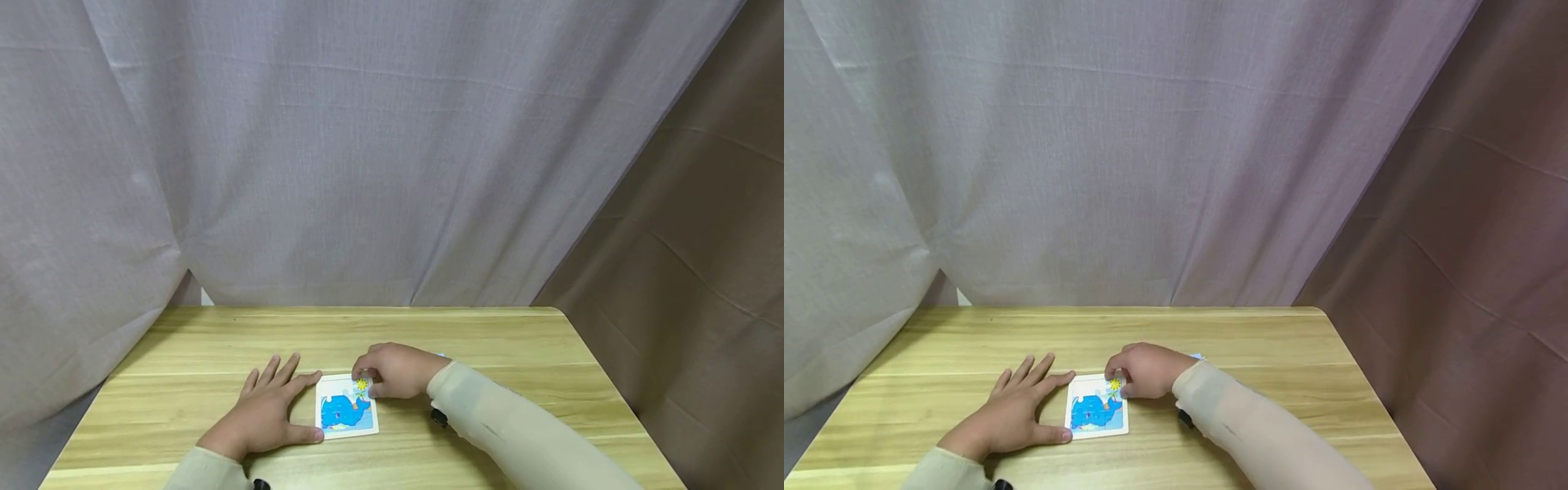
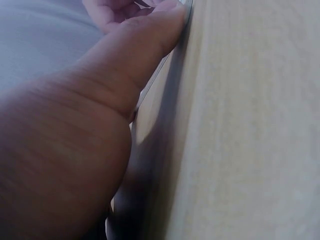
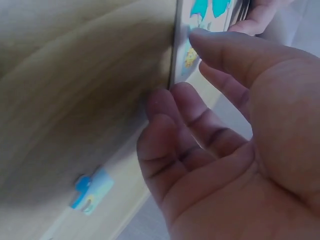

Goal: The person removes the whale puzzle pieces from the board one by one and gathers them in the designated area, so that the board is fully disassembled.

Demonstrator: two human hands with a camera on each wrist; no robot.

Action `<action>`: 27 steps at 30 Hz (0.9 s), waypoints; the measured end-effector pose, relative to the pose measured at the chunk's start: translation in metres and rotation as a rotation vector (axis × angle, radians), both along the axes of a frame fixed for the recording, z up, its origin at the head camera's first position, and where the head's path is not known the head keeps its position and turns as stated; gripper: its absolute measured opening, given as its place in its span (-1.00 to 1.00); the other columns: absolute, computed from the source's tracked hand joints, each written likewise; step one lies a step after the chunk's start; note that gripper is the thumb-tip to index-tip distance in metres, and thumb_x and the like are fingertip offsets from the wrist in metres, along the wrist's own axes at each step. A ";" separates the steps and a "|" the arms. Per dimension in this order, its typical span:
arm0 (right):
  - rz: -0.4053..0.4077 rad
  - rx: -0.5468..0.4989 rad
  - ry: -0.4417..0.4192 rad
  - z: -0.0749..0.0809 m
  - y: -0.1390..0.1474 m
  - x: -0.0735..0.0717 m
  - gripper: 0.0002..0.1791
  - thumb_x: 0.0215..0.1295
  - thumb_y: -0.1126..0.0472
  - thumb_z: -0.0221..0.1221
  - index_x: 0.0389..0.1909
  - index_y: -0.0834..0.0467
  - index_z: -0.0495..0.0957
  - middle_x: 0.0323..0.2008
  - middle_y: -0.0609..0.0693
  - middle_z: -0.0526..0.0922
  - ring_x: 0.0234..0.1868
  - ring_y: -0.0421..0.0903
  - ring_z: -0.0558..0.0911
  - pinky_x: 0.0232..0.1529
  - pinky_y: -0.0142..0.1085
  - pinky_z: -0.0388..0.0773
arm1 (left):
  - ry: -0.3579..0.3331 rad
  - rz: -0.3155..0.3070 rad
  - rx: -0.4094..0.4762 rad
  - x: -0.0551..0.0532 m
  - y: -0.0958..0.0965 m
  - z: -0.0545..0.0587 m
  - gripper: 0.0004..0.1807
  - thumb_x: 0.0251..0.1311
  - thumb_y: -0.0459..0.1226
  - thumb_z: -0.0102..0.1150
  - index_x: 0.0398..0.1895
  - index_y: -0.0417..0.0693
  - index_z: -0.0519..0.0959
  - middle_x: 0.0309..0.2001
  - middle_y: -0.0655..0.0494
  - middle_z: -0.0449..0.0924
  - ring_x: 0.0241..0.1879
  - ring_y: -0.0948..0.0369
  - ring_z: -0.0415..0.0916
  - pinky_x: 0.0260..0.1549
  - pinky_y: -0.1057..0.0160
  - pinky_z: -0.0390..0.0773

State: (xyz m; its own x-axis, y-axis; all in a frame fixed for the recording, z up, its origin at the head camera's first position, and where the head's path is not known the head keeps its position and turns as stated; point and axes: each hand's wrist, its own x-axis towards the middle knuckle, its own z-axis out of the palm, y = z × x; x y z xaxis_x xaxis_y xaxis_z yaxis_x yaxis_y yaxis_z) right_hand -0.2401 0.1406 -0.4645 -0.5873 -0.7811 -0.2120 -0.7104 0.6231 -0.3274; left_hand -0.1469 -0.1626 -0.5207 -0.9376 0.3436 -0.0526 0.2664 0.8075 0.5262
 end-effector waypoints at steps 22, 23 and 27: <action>-0.016 0.135 -0.001 0.005 -0.025 0.001 -0.63 0.41 0.30 0.49 0.07 -0.24 0.81 -0.19 -0.25 0.64 -0.20 -0.32 0.57 -0.07 -0.42 0.60 | 0.008 -0.013 -0.005 -0.001 -0.002 0.001 0.20 -0.04 0.56 0.54 0.70 0.41 0.44 0.84 -0.20 0.03 0.80 -0.47 -0.16 0.58 -0.70 -0.16; -0.015 0.138 0.002 0.006 -0.025 0.001 -0.63 0.41 0.30 0.49 0.06 -0.24 0.81 -0.18 -0.25 0.65 -0.19 -0.32 0.57 -0.07 -0.42 0.61 | 0.009 -0.013 -0.005 0.000 -0.001 0.001 0.20 -0.04 0.56 0.54 0.70 0.40 0.45 0.84 -0.20 0.03 0.80 -0.47 -0.16 0.58 -0.70 -0.16; 0.001 0.160 0.034 0.007 -0.027 0.002 -0.64 0.41 0.29 0.51 0.07 -0.22 0.80 -0.16 -0.24 0.66 -0.19 -0.33 0.57 -0.05 -0.43 0.62 | 0.012 -0.013 -0.005 0.000 -0.001 0.001 0.19 -0.03 0.55 0.55 0.70 0.39 0.45 0.84 -0.20 0.04 0.79 -0.48 -0.15 0.58 -0.71 -0.15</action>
State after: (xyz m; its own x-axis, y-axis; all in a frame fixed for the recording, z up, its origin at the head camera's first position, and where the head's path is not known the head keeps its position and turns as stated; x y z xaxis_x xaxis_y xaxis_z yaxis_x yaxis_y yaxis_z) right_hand -0.2380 0.1140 -0.4578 -0.5956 -0.7393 -0.3140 -0.7200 0.6647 -0.1994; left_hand -0.1467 -0.1639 -0.5199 -0.9335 0.3559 -0.0431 0.2834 0.8062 0.5193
